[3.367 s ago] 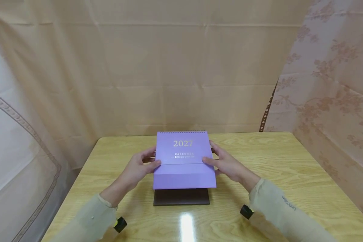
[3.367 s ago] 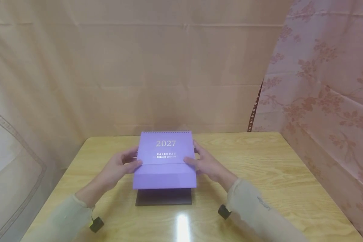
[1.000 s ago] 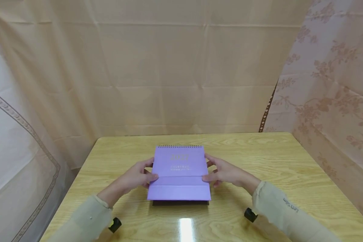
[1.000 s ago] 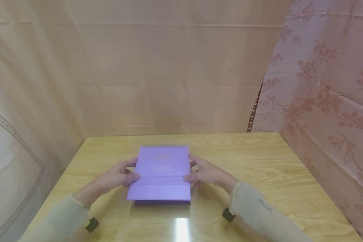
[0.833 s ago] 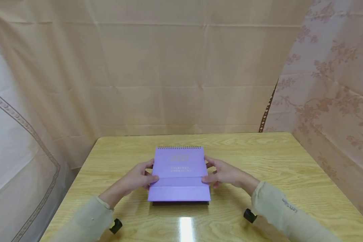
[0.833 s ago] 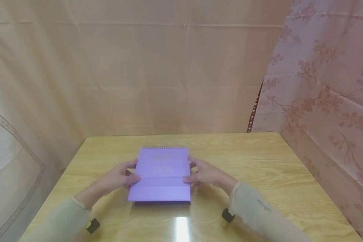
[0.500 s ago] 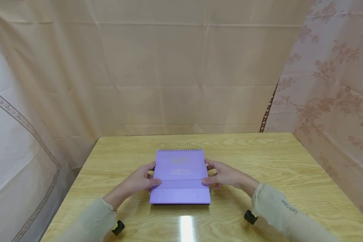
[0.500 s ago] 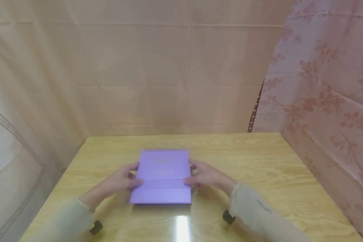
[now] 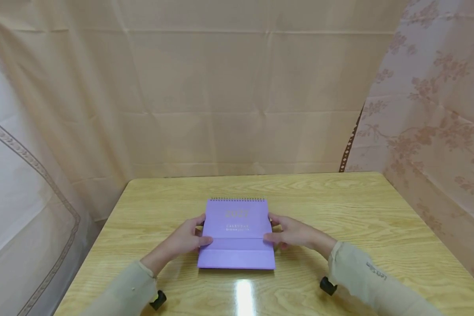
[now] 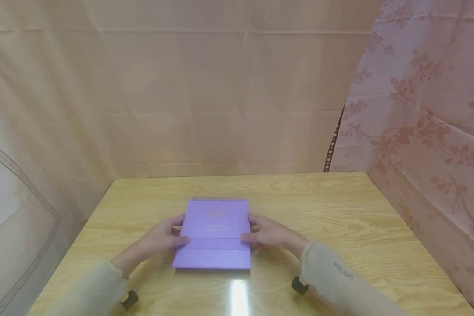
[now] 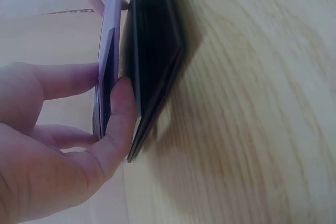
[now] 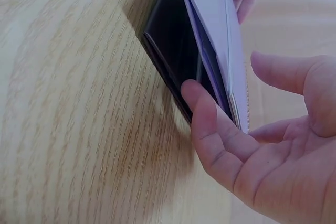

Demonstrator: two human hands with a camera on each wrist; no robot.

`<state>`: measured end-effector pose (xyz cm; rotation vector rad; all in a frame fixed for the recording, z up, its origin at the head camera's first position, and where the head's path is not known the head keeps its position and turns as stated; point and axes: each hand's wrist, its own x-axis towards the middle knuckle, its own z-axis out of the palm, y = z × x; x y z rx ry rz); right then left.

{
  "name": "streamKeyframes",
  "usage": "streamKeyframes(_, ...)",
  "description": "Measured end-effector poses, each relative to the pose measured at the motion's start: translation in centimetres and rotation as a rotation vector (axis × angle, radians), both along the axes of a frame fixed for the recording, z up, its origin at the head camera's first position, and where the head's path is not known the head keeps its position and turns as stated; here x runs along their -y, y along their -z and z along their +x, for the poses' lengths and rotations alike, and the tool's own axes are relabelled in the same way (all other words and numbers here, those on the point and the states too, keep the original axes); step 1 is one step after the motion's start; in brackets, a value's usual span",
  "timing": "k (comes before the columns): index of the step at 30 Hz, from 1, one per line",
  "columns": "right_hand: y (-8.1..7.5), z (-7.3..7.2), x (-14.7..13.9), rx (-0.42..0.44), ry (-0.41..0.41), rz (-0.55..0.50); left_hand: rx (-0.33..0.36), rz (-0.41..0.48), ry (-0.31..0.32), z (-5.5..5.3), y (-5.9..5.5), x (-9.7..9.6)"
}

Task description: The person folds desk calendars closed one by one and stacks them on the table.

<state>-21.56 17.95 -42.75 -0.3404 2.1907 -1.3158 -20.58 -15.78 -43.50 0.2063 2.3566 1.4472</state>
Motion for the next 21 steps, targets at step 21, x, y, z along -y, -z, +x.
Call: streamKeyframes(21, 0.10, -0.85, 0.31, -0.050, -0.030, 0.030, 0.048, 0.023, 0.001, -0.52, -0.23, -0.24)
